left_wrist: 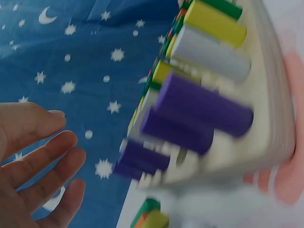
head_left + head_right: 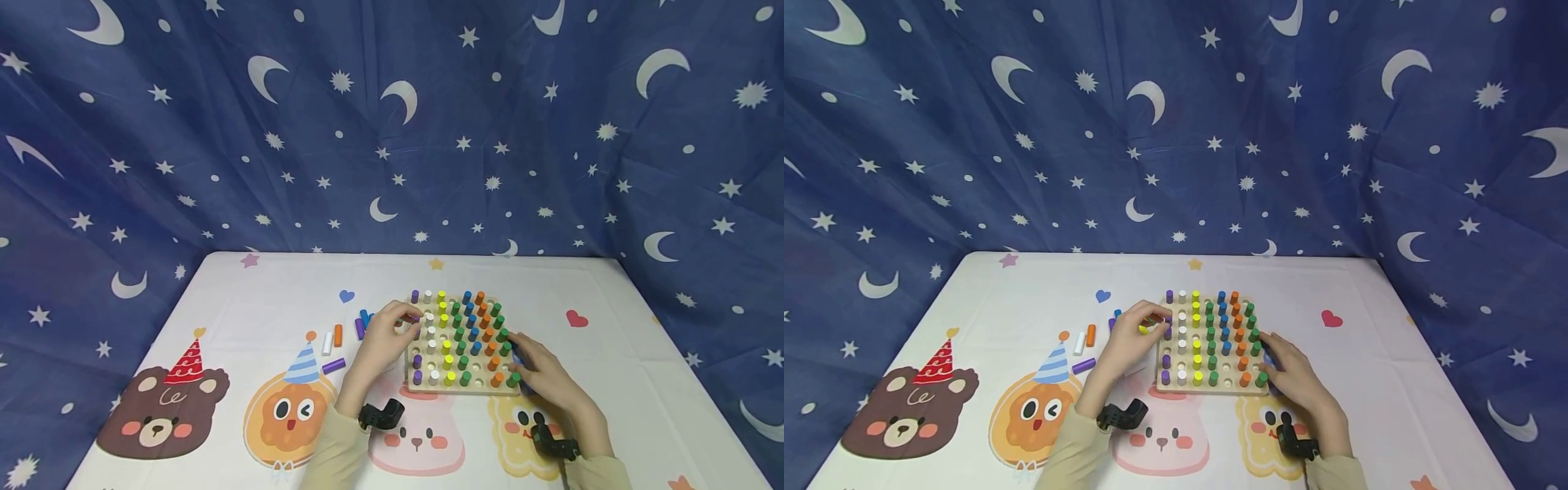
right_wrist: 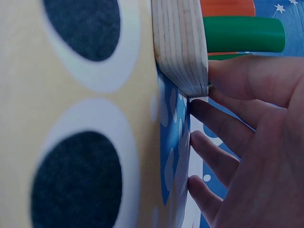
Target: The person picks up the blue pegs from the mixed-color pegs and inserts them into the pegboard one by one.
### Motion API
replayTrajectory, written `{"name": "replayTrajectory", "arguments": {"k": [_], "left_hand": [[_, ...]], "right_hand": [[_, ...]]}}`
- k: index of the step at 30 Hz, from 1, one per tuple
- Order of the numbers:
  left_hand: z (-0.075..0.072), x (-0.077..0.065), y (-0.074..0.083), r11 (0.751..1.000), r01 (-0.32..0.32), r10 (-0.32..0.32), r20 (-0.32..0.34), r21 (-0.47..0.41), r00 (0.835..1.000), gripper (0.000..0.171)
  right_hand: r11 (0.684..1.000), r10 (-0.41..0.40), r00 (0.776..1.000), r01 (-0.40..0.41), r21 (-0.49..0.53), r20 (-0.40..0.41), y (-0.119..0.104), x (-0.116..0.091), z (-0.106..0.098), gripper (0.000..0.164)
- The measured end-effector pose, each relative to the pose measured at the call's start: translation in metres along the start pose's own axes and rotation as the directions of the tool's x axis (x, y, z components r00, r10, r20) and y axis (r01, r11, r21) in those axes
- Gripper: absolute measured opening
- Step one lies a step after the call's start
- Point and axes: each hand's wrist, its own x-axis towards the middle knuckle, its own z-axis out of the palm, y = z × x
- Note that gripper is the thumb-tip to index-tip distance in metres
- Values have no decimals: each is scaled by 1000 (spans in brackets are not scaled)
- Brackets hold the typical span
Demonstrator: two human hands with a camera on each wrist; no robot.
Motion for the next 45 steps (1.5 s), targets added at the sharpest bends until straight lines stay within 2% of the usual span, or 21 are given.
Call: {"name": "replayTrajectory", "arguments": {"k": [8,15,21,25,31,37,45], "left_hand": [[-17,0,-28,997,71,-71,-102,-5,992,16],[-27,-3,-46,987,161,-158,-162,6,974,16],[-34,-4,-57,971,240,-235,-213,-5,948,15],[-37,-5,-62,958,286,-281,-218,-9,935,15],[-38,-5,-67,949,316,-309,-218,-3,926,18],[-38,-6,-70,925,379,-364,-218,31,906,19],[-36,-6,-78,921,381,-357,-213,79,909,25]], "right_hand": [[1000,5,1000,-5,-21,1,0,1,1,58],[1000,13,1000,-13,-24,2,0,0,0,58],[999,24,1000,-24,-28,2,0,0,-1,59],[999,21,1000,-21,-31,0,1,-1,-2,59],[999,17,1000,-17,-28,1,1,-1,-2,59],[1000,19,1000,-19,-25,3,0,0,-1,59],[1000,18,1000,-18,-11,6,-1,0,-1,59]]}}
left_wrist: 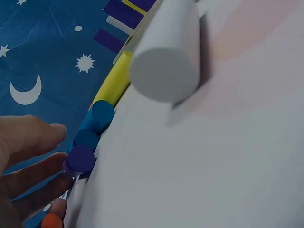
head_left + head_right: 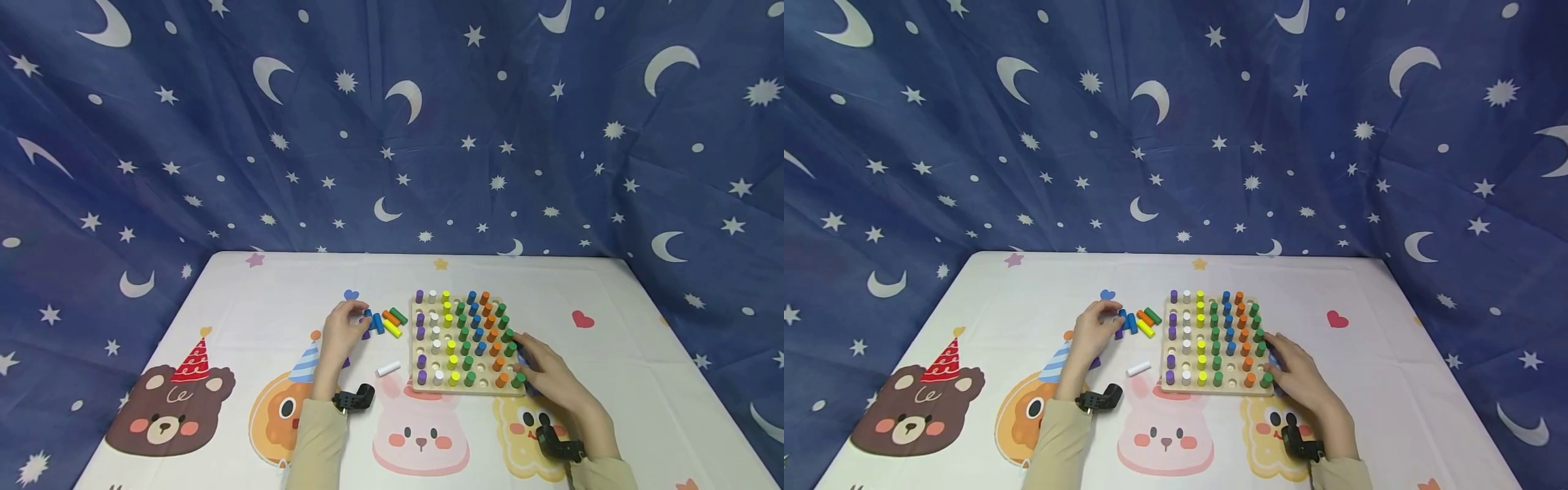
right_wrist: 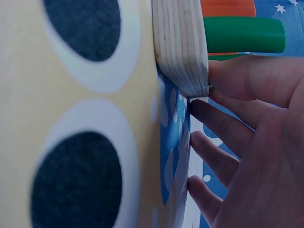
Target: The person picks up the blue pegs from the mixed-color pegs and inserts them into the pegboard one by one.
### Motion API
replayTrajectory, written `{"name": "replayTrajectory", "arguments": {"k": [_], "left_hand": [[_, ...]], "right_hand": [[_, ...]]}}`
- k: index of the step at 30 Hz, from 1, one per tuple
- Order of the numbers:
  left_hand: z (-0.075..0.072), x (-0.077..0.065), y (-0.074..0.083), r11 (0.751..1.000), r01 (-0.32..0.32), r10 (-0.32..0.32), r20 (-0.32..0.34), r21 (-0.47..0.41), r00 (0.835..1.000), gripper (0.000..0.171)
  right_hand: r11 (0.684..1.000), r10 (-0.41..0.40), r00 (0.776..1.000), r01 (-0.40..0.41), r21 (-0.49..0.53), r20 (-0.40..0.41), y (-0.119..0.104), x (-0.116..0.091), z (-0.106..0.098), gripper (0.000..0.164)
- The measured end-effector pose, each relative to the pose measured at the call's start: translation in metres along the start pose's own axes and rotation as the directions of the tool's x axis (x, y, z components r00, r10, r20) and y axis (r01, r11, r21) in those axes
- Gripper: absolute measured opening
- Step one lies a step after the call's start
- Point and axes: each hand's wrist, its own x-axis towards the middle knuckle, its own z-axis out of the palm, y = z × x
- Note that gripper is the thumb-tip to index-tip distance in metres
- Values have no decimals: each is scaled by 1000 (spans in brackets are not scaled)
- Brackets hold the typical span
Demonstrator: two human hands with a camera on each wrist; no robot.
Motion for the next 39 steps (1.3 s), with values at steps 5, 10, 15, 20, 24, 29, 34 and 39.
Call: {"name": "replayTrajectory", "arguments": {"k": [5,10,15,20,24,29,34,39], "left_hand": [[2,0,-1,997,-27,26,17,69,1000,30],[2,-1,1,994,-36,33,26,101,999,33],[3,0,-1,990,-48,43,38,135,998,36],[3,0,-2,988,-60,55,37,143,998,38],[3,0,-3,988,-62,57,39,142,998,41],[3,0,-3,985,-63,58,34,158,998,40],[3,-1,-2,987,-61,56,34,149,998,37],[2,-1,-1,989,-69,66,29,133,997,35]], "right_hand": [[1000,1,1000,-1,1,3,0,0,0,59],[1000,-6,1000,6,-6,0,1,0,0,60],[1000,-13,1000,13,-13,-2,1,0,0,59],[1000,-13,1000,13,-13,0,1,0,0,59],[1000,-9,1000,9,-11,1,1,0,0,59],[1000,-7,1000,7,-13,1,1,1,0,59],[1000,-5,1000,5,-14,1,1,1,0,59],[1000,0,1000,0,-11,4,1,1,0,59]]}}
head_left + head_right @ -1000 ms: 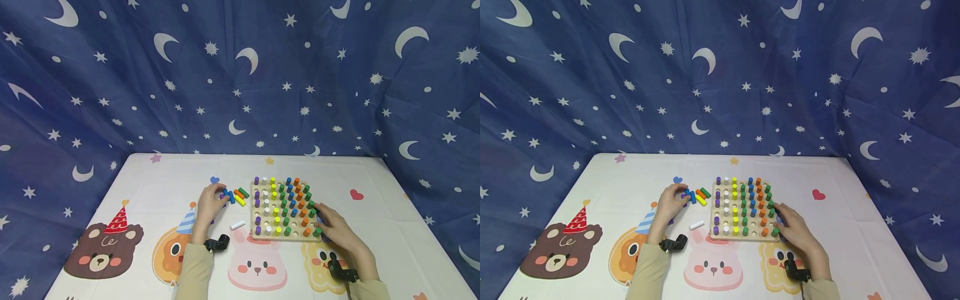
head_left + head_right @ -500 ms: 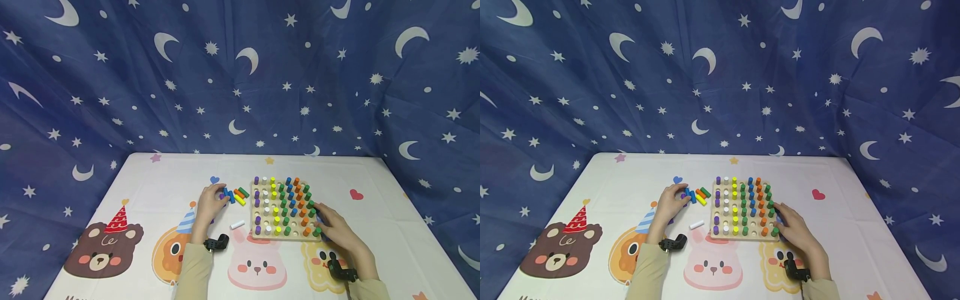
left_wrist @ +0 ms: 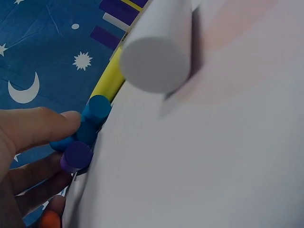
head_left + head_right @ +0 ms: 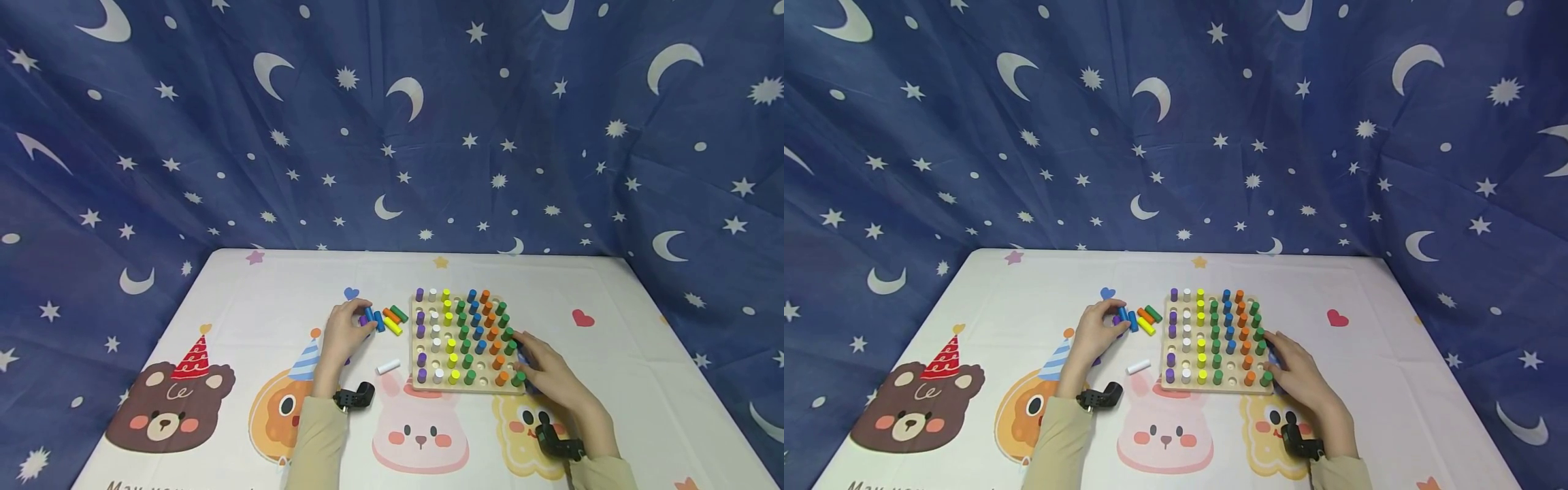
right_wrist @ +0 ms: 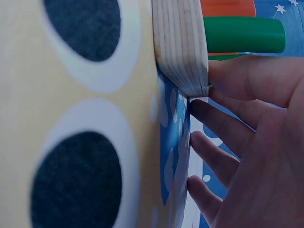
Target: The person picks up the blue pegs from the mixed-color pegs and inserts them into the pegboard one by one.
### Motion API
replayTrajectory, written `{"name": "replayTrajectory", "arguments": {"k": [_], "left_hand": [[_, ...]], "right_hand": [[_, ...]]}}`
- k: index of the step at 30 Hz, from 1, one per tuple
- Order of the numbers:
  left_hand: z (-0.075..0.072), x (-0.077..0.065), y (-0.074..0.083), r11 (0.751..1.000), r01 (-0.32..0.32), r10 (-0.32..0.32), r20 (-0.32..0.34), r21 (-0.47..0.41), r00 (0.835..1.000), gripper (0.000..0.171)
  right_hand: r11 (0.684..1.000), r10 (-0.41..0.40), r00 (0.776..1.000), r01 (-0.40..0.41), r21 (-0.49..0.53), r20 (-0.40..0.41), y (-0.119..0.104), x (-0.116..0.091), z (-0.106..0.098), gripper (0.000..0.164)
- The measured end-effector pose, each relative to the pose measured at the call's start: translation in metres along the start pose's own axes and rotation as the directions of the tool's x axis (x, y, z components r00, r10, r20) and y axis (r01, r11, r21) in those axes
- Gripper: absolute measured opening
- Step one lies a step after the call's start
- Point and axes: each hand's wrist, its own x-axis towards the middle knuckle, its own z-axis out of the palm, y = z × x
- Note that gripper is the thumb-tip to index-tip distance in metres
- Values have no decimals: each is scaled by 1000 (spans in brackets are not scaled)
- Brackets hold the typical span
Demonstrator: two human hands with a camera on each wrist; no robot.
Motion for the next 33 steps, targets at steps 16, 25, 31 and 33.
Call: {"name": "replayTrajectory", "arguments": {"k": [16,25,31,33], "left_hand": [[1,-1,-2,991,11,-13,-17,-133,1000,21],[-2,-2,3,983,-1,-5,-33,-181,999,20],[-2,-3,10,977,-29,25,-23,-211,999,20],[-2,-3,12,975,-30,27,-17,-219,1000,21]], "right_hand": [[1000,-14,1000,14,2,-5,0,0,2,59],[1000,-21,1000,21,2,-4,0,0,1,59],[1000,-14,1000,14,0,-3,-1,0,0,59],[1000,-13,1000,13,-1,-3,-1,0,0,59]]}}
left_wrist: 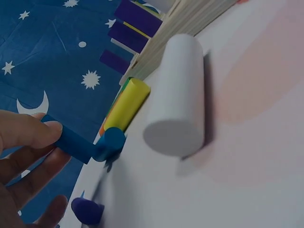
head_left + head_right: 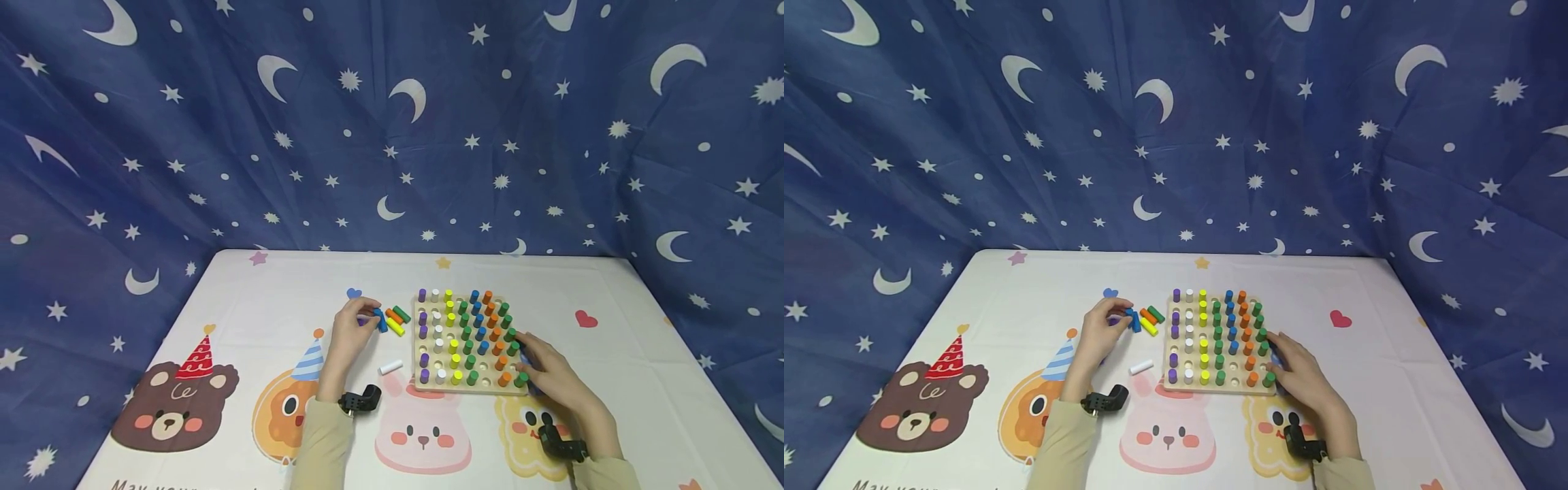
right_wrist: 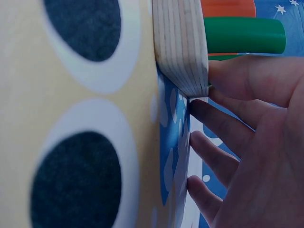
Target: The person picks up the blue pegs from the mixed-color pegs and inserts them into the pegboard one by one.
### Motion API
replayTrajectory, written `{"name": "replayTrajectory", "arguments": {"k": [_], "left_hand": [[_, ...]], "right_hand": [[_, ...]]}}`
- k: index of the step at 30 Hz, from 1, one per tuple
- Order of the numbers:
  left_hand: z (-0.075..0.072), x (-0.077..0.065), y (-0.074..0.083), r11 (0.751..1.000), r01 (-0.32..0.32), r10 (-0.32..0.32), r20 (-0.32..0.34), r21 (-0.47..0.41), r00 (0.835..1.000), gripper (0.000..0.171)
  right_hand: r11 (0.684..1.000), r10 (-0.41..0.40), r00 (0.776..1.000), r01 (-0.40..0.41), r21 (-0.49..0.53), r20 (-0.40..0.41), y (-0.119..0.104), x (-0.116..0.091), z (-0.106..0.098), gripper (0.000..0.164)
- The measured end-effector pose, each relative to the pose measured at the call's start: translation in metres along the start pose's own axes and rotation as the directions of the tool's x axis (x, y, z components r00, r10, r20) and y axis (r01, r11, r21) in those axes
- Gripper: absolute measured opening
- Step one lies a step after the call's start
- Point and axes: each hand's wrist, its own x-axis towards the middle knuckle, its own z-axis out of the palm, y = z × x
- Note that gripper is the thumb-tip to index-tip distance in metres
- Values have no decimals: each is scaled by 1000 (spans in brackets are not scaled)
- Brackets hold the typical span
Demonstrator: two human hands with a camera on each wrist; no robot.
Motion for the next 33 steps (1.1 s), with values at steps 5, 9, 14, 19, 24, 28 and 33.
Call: {"name": "replayTrajectory", "arguments": {"k": [5,9,14,19,24,28,33], "left_hand": [[1,0,6,1000,-11,11,7,-8,1000,21],[3,-1,11,999,-37,37,3,-1,999,21],[5,-2,16,998,-64,64,10,4,998,21],[7,-4,22,996,-87,87,19,1,996,20],[10,-5,30,992,-123,124,34,-24,992,20],[13,-6,36,986,-160,161,44,-35,986,21],[17,-8,42,984,-177,179,65,-39,982,20]], "right_hand": [[1000,3,1000,-3,-2,1,1,-1,0,59],[1000,4,1000,-4,0,0,1,-1,0,59],[1000,6,1000,-6,6,3,2,-1,0,59],[1000,4,1000,-4,10,4,1,-1,-1,59],[1000,4,1000,-4,6,3,1,0,-1,59],[1000,3,1000,-3,4,3,1,0,0,59],[1000,5,1000,-5,11,7,0,0,0,59]]}}
